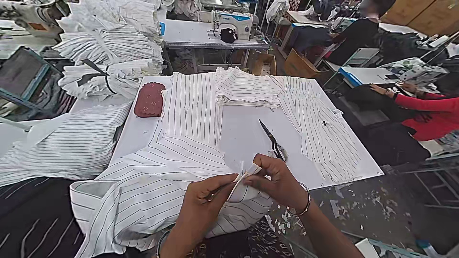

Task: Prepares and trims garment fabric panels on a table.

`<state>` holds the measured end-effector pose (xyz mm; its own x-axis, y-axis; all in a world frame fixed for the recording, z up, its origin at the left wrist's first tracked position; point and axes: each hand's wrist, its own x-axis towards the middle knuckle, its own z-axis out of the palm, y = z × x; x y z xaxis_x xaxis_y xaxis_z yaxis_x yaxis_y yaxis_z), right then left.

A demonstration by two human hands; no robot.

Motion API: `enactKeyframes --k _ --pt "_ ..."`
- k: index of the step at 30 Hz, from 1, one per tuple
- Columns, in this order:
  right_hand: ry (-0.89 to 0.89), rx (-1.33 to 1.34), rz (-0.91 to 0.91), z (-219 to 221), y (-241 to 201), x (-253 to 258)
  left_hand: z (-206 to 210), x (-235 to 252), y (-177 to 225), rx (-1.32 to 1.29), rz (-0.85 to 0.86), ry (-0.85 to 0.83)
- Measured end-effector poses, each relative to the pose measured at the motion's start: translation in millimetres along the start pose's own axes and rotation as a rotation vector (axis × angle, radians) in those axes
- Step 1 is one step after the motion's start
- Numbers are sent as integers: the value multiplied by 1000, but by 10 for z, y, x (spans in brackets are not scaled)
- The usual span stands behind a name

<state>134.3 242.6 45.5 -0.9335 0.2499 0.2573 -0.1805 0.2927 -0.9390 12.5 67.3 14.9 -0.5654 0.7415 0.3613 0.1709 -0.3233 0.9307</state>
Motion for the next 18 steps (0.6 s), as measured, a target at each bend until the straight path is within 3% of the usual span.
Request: enactKeyframes --k 12,16,18 --pt "-26 59 5 148 -95 -100 -40 -205 50 59 179 -58" --pt "1 87 71 205 -99 -79 21 -200 87 188 216 83" --pt "-79 83 120 152 -105 -54 23 -190 107 242 219 127"
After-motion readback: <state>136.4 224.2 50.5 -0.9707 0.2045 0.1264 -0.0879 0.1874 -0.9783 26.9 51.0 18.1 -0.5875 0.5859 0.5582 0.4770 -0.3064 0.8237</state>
